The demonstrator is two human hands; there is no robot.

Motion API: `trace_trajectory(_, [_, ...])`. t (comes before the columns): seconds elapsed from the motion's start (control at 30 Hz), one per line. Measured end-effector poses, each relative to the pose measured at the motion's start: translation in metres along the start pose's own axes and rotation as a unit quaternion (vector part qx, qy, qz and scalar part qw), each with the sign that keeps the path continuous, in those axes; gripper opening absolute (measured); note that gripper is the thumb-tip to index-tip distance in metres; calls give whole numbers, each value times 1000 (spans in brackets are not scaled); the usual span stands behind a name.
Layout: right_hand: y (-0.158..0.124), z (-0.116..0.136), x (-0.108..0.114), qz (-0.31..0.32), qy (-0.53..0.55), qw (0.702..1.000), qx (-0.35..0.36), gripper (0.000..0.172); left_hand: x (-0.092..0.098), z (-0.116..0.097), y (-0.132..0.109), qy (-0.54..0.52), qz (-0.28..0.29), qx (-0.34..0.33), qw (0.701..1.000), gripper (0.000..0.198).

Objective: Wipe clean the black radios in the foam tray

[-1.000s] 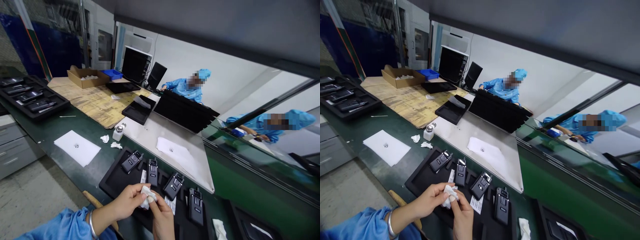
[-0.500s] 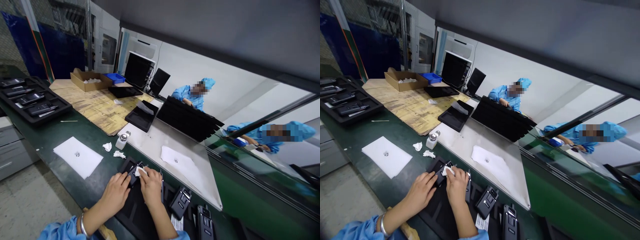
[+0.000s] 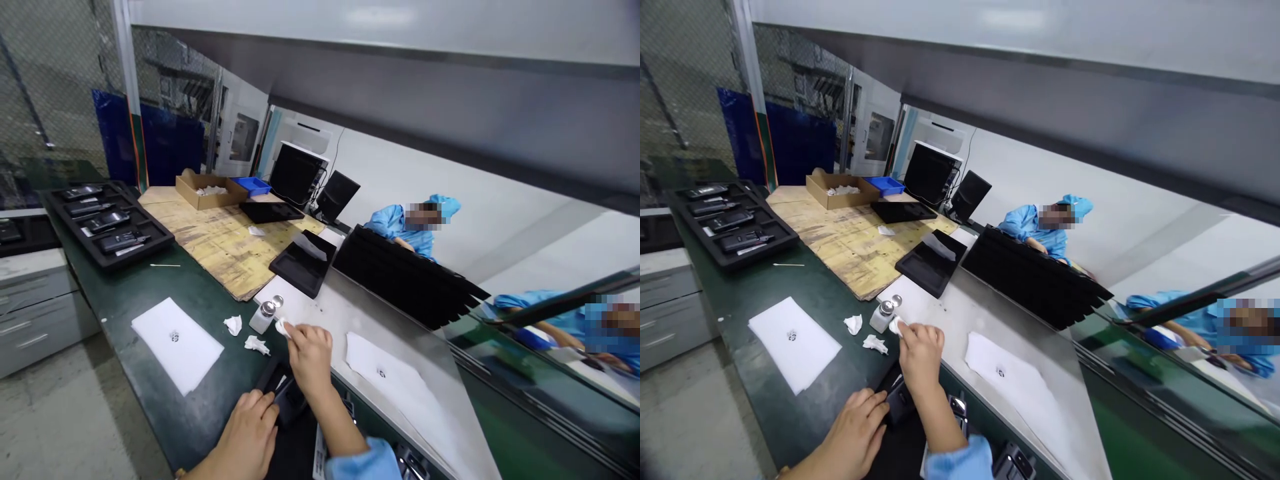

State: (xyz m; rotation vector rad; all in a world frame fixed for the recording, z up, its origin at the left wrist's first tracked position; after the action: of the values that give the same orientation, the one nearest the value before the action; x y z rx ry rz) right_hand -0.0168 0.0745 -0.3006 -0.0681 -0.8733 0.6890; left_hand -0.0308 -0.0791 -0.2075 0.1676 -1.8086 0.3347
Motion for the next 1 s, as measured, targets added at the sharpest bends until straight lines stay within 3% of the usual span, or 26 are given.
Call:
trace_trajectory(0.1, [35, 17, -33, 93, 36, 993, -56, 35, 3, -1, 3, -11, -27, -16, 999, 39])
trace_trajectory(0.23, [50, 36, -55, 138, 9, 990, -16, 38, 6, -1, 7, -19, -61, -24, 998, 37])
trace_trajectory(0.43, [43, 32, -54, 126, 5, 992, -12, 37, 14, -4, 12, -20, -95, -35, 995, 36])
trace_trajectory(0.67, [44, 37, -55, 126, -11, 992, 8, 36, 19, -5, 14, -32, -92, -29, 995, 31])
trace_trajectory(0.8, [42, 38, -54, 129, -18, 991, 11, 37, 8, -2, 5, -32, -36, -9, 999, 34])
trace_trajectory(1.0, [47, 41, -51, 129, 0, 992, -4, 35, -26, 7, -15, -63, 116, 34, 991, 32])
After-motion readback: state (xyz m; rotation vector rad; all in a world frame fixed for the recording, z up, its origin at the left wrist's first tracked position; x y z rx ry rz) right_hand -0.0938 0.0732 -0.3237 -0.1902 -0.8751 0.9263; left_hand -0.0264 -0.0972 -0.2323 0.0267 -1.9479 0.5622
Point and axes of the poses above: each hand's wrist, its own y-axis towards the middle knuckle, its own x-axis out of the back of the hand, z = x × y, the point moved 10 cm from there along y, towards the middle knuckle, and after that the axes turned 8 degrees about -z, right-handed, at the moved point
